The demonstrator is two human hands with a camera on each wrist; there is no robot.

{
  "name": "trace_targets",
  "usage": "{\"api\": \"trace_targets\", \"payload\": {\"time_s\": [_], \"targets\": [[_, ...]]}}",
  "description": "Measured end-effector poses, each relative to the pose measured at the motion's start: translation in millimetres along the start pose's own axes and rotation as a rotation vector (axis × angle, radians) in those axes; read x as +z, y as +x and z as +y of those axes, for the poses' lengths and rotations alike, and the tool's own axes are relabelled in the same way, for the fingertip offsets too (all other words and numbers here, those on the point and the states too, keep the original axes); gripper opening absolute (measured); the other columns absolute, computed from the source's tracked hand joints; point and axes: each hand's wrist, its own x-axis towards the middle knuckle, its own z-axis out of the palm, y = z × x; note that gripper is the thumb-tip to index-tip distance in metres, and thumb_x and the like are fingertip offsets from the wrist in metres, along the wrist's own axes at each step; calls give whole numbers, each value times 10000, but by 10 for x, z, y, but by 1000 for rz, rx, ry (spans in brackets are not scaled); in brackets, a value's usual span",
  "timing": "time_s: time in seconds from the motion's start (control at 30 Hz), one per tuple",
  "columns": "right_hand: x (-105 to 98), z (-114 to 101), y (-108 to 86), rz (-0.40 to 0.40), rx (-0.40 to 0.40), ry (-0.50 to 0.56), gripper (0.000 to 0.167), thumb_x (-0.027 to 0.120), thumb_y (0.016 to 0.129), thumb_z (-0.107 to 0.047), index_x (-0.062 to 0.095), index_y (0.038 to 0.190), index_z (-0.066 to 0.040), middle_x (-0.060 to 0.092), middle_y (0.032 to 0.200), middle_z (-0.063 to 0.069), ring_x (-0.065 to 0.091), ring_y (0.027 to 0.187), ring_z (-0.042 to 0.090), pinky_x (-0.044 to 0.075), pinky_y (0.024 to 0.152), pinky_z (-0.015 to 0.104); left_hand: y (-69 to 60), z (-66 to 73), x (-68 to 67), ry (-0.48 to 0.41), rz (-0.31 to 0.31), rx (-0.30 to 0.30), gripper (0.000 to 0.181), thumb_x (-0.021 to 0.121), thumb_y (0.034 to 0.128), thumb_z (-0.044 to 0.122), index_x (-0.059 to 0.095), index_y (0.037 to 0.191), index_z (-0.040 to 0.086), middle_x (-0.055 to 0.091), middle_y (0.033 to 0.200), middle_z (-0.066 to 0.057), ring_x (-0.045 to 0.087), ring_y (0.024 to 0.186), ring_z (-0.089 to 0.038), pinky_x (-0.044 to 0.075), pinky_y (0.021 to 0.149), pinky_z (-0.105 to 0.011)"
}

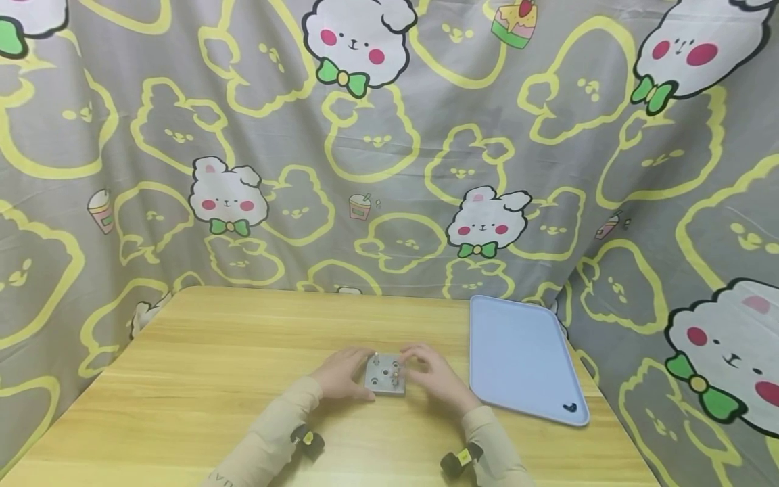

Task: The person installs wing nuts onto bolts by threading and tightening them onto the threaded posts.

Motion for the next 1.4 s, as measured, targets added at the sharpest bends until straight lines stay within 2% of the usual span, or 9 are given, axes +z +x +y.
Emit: {"api": "trace_targets", "payload": {"time_s": [0.17,0.57,0.67,0.77,0.87,0.93,1.07,1.33,1.4], "targets": [[-10,10,-10,26,-15,-4,108,644,874,-57,670,891,-161,637,1242,133,569,1177,313,473,1018,421,1,-8,0,-6,-7,2,928,812,686,526,446,1438,123,532,1410,-109,443,1350,-333,341,1128,-558],[31,32,-23,-16,-33,14,88,691,873,-116,645,835,-182,645,1223,127,566,1176,329,422,1041,419,-40,-8,19,-5,-5,-1,932,811,683,532,445,1437,125,526,1420,-112,448,1345,-344,339,1128,-564],[50,48,-18,-20,-13,24,108,727,849,-137,630,888,-168,640,1223,123,572,1171,309,448,1030,470,-47,7,9,-6,-3,4,927,815,683,523,449,1432,117,529,1413,-120,453,1337,-350,346,1120,-567],[62,47,-13,-35,-13,35,219,739,849,-161,623,1030,-121,627,1224,121,567,1167,291,465,1006,539,-52,20,-5,-2,-5,3,918,814,690,517,450,1431,118,530,1412,-119,453,1338,-346,349,1120,-560],[61,32,-11,-44,-20,25,345,743,850,-180,611,1157,-97,623,1227,98,561,1165,263,471,986,535,-53,29,-19,-4,-6,3,909,814,696,511,451,1431,120,531,1410,-118,454,1337,-342,351,1118,-558],[57,23,-9,-47,-31,7,365,742,851,-189,615,1182,-100,623,1233,96,559,1161,260,479,969,501,-51,30,-25,-11,-6,4,905,814,699,508,451,1431,119,531,1409,-120,453,1337,-344,350,1117,-562],[40,2,-4,-53,-29,-9,311,738,855,-205,638,1137,-122,621,1253,122,557,1164,277,478,963,446,-45,24,-23,-18,-7,4,910,814,699,507,447,1434,115,528,1413,-126,447,1342,-351,342,1121,-570],[-31,-41,-26,-26,15,23,42,657,893,-128,657,935,-129,620,1259,139,551,1192,300,448,1027,522,-39,17,-23,-12,-1,7,920,820,687,510,448,1431,116,522,1421,-129,439,1350,-373,334,1125,-581],[-40,-47,-30,-18,12,19,55,636,898,-86,656,895,-137,627,1246,132,557,1181,313,450,1023,513,-35,17,-25,-14,-2,9,917,819,689,510,449,1430,116,521,1421,-130,438,1350,-375,333,1125,-582]]}}
